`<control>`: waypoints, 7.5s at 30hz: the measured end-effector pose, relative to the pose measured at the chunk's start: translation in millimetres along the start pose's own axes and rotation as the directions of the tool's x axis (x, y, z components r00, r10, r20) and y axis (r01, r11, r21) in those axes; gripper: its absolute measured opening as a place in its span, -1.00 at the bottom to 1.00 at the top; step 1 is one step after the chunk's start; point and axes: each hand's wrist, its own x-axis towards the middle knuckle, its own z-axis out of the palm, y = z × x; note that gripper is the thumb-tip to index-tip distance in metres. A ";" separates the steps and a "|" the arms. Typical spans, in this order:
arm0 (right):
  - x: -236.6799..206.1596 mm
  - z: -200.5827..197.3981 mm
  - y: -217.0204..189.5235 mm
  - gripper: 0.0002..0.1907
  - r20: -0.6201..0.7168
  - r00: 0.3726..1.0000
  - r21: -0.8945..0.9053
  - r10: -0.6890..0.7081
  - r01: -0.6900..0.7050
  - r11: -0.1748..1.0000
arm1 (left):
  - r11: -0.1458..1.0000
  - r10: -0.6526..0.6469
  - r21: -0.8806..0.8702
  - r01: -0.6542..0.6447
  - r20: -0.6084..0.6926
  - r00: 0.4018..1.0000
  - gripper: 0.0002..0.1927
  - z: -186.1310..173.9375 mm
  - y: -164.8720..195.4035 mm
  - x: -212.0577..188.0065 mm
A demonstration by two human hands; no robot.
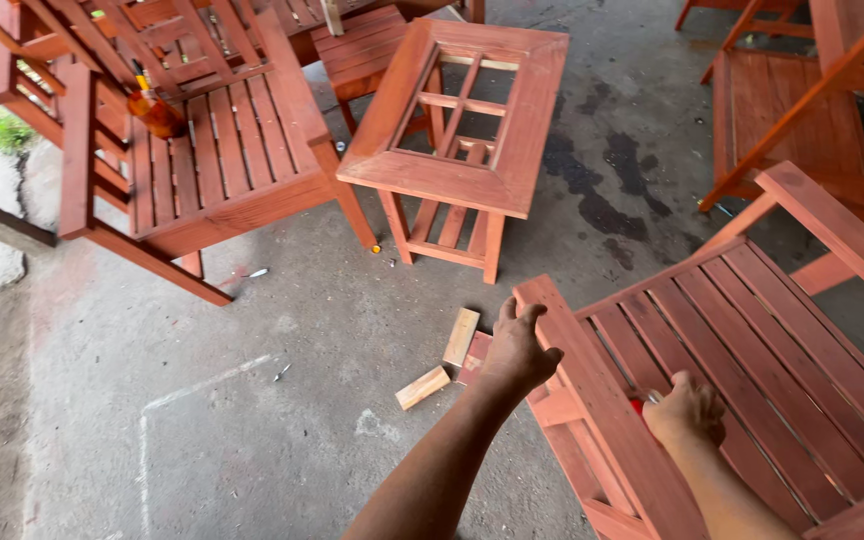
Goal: The person applies reddish-brown stain to a wooden chair using a cloth, repeatedly dipping the cloth into a small container. The person then pours additional stain from a bottle into the container and continues applying stain to the chair's backrest and seat slats.
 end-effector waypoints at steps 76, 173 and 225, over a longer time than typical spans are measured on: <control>-45.2 120.4 -1426.6 0.00 0.119 0.333 0.386 -0.935 0.853 0.353 | 0.662 -0.747 -0.255 0.705 -0.299 0.594 0.52 -896.1 -631.3 531.1; -326.8 -115.4 -1348.7 -0.64 -0.121 0.050 0.398 -0.991 0.917 -0.003 | 0.984 -0.168 -0.175 0.039 -0.828 0.536 0.22 -987.4 -528.6 275.2; -259.1 -198.4 -1382.1 -0.73 -0.399 -0.609 0.130 -0.685 0.702 -0.700 | 0.997 -0.023 -0.054 -0.049 -0.868 0.497 0.23 -1048.5 -500.8 369.6</control>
